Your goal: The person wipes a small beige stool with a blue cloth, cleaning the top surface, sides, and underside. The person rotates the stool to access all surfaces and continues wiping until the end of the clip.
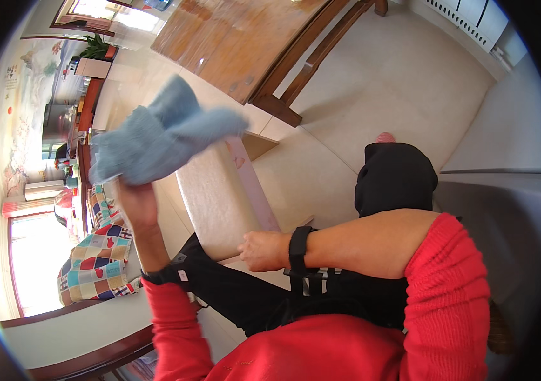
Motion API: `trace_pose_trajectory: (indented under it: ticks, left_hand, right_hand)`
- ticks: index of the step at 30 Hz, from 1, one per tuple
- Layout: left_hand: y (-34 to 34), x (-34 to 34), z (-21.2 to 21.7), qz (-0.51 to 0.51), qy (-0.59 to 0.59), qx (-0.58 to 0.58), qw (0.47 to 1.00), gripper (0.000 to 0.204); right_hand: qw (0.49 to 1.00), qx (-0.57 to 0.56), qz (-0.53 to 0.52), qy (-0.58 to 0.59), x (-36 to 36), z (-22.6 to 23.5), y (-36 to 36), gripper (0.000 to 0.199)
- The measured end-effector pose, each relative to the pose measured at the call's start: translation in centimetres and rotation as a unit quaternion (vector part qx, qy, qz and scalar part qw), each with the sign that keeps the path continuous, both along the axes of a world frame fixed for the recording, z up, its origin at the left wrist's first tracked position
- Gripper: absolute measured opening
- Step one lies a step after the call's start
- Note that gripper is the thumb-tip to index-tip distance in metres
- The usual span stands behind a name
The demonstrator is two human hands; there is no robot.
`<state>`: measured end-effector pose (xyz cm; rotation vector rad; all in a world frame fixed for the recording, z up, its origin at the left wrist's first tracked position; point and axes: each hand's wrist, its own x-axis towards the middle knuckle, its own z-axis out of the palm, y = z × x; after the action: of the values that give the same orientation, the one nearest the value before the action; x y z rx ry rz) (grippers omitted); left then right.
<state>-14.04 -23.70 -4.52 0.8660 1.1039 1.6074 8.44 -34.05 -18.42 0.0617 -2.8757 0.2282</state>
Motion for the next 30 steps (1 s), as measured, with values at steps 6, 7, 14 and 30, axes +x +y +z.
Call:
trace_pose_trajectory:
  ticks: [6, 7, 14, 30]
  left_hand:
    - [0.8, -2.2, 4.5, -0.082, -0.057, 0.062, 0.993, 0.049]
    - [0.9, -2.8, 4.7, -0.081, -0.047, 0.105, 0.990, 0.050]
    - [2.1, -2.5, 6.1, -0.045, -0.076, 0.099, 0.991, 0.046]
    - [-0.6, -9.5, 6.4, 0.098, 0.149, 0.055, 0.982, 0.047]
  right_hand:
    - [1.000, -0.020, 0.013, 0.007, -0.3, -0.7, 0.1, 0.007]
    - [1.000, -0.024, 0.001, 0.012, -0.4, -0.9, 0.2, 0.007]
    - [0.999, -0.042, -0.003, 0.029, -0.5, -0.8, -0.1, 0.009]
    - [0.999, -0.035, -0.004, 0.009, -0.2, -0.3, 0.3, 0.011]
